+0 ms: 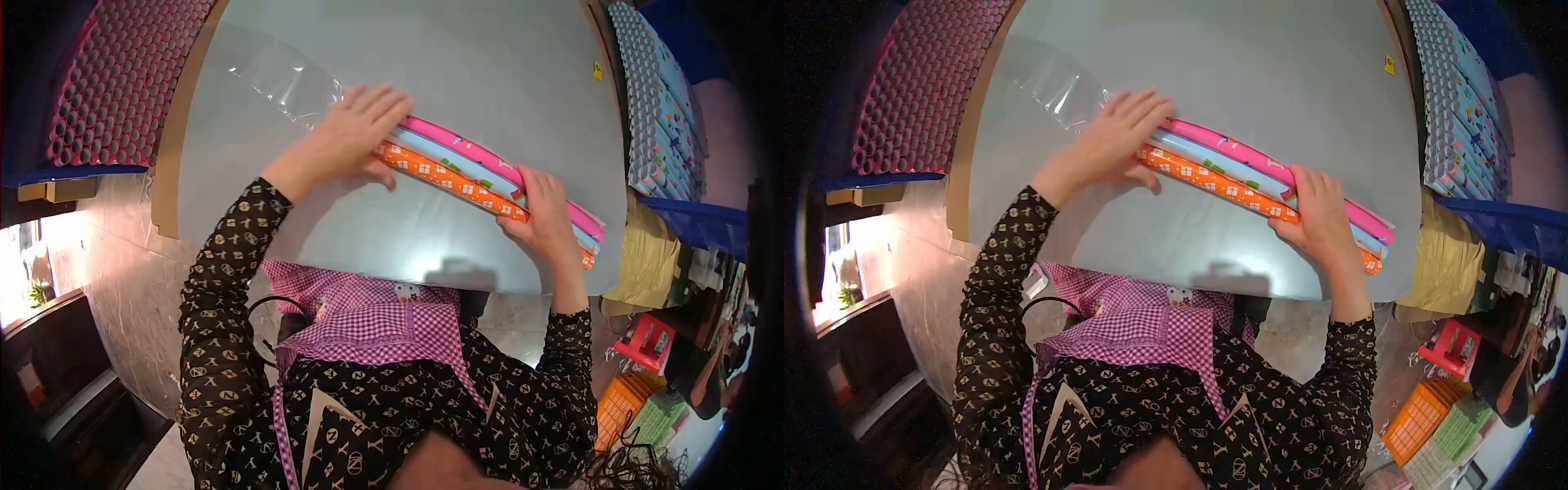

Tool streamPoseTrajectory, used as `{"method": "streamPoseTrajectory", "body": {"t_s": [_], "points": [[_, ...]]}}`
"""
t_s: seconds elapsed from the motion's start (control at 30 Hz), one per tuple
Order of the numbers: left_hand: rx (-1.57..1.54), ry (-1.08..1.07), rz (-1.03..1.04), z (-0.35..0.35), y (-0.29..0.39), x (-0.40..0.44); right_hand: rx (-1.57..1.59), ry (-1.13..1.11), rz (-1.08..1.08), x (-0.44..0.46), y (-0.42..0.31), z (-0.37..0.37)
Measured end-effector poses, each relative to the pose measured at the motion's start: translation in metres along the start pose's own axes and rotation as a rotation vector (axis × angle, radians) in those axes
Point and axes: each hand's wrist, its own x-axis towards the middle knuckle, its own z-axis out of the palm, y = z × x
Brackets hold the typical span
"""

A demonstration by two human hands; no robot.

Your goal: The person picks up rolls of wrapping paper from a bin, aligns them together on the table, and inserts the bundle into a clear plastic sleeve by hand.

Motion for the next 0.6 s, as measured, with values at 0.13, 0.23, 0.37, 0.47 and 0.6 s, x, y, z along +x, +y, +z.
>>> {"method": "streamPoseTrajectory", "body": {"t_s": [0.13, 0.23, 0.37, 0.47, 0.6], "points": [[0.153, -0.106, -0.059, -0.023, -0.021, -0.014, -0.017, 0.015, -0.003, -0.003, 0.001, 0.003], [0.152, -0.165, -0.072, -0.026, -0.028, -0.015, -0.008, 0.023, -0.026, -0.002, 0.0, 0.005], [0.168, -0.207, -0.062, -0.024, -0.032, -0.009, -0.026, 0.017, -0.029, 0.0, -0.002, 0.006], [0.169, -0.204, -0.025, -0.024, -0.031, -0.005, -0.015, 0.05, -0.045, 0.0, -0.003, 0.006], [0.162, -0.26, 0.043, -0.021, -0.029, 0.004, -0.022, 0.014, -0.041, 0.0, -0.001, 0.007]]}}
